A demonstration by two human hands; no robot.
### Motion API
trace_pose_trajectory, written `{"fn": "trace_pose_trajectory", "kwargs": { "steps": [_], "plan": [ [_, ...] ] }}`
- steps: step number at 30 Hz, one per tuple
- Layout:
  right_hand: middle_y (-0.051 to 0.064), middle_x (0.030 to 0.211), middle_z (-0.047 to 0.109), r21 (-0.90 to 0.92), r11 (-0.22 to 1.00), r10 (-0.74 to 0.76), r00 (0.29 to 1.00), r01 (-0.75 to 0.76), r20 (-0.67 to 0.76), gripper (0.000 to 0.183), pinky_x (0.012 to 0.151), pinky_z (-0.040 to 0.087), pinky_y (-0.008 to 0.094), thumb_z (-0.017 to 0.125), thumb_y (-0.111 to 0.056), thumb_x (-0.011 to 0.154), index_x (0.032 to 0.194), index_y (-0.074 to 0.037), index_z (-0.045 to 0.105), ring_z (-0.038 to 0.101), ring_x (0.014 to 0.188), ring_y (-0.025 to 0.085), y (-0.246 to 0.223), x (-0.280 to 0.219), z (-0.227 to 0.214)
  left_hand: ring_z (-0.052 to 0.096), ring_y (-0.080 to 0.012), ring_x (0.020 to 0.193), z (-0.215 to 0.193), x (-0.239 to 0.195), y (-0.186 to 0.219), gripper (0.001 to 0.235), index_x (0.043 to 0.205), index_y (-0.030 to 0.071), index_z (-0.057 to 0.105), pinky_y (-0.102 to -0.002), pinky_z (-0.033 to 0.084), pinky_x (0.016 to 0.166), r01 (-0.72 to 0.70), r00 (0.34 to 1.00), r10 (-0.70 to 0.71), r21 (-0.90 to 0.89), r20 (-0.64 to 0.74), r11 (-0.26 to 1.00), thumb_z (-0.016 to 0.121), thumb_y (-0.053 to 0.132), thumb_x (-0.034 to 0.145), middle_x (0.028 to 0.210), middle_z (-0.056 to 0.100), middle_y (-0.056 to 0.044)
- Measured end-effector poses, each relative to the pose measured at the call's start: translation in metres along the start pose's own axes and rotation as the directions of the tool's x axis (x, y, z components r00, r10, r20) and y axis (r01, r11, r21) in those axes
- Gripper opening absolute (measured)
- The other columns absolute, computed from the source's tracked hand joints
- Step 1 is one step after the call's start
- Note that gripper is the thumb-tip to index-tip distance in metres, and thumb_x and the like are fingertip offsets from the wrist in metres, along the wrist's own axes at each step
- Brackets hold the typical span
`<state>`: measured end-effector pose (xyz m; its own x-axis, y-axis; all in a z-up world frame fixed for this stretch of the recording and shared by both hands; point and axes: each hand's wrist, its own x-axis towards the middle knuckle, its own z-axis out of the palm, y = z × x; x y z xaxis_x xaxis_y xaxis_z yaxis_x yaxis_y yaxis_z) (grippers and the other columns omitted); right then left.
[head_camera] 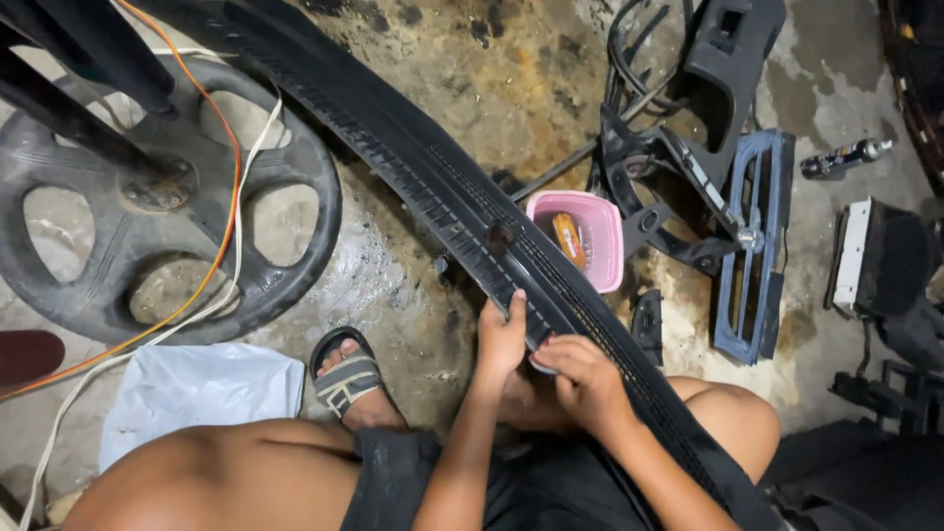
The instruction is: The person scrubs a long black plastic car part with a red sponge while sitting on the floor. The person holds the part steady with one hand and scrubs the surface with the other, occasionally dipping the sponge into a pink container of water.
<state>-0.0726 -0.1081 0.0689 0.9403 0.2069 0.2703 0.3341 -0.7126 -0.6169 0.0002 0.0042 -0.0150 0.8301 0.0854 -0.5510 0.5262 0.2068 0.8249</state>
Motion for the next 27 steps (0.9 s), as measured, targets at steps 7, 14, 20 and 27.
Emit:
{"fn": "trace_pose_trajectory", "kwargs": {
  "steps": [7, 14, 20, 27],
  "plan": [
    [0.006, 0.087, 0.08, -0.008, 1.0, 0.005, 1.0, -0.005, -0.01, 0.04, 0.082, 0.06, 0.046, 0.056, 0.012, 0.073, 0.088, -0.013, 0.084, 0.075, 0.089, 0.033, 0.001, 0.008, -0.002, 0.074, -0.0308, 0.097, -0.005, -0.007, 0.008, 0.032, 0.107, 0.002, 0.072, -0.048, 0.06, 0.074, 0.009, 1.0, -0.009, -0.001, 0.012, 1.0, 0.063, 0.032, 0.099, 0.096, 0.076, -0.021],
    [0.006, 0.086, 0.08, -0.029, 1.0, -0.009, 1.0, 0.008, -0.018, 0.041, 0.083, 0.059, 0.046, 0.052, 0.01, 0.072, 0.085, -0.014, 0.083, 0.075, 0.09, 0.033, 0.0, 0.008, 0.0, 0.075, -0.0293, 0.093, -0.004, 0.001, -0.007, 0.03, 0.106, 0.003, 0.073, -0.046, 0.062, 0.068, 0.023, 1.0, -0.023, -0.019, 0.018, 1.0, 0.063, 0.031, 0.099, 0.093, 0.077, -0.02],
    [0.008, 0.093, 0.079, 0.002, 1.0, -0.03, 0.998, 0.03, 0.062, 0.036, 0.089, 0.057, 0.044, 0.053, 0.009, 0.079, 0.091, -0.011, 0.08, 0.072, 0.094, 0.033, 0.003, 0.006, -0.005, 0.072, -0.0227, 0.09, -0.005, -0.004, -0.002, 0.031, 0.111, 0.005, 0.07, -0.033, 0.057, 0.073, 0.048, 0.998, -0.043, -0.091, 0.054, 0.995, 0.06, 0.032, 0.098, 0.1, 0.076, -0.013],
    [0.006, 0.084, 0.08, 0.037, 0.998, -0.044, 0.998, 0.042, 0.04, 0.034, 0.077, 0.06, 0.044, 0.055, 0.008, 0.078, 0.081, -0.012, 0.082, 0.075, 0.083, 0.033, -0.003, 0.016, -0.001, 0.074, -0.0253, 0.09, 0.0, 0.008, -0.016, 0.028, 0.107, 0.002, 0.073, -0.047, 0.062, 0.068, -0.014, 1.0, 0.014, -0.076, 0.005, 0.997, 0.064, 0.027, 0.099, 0.094, 0.077, -0.022]
  ]
}}
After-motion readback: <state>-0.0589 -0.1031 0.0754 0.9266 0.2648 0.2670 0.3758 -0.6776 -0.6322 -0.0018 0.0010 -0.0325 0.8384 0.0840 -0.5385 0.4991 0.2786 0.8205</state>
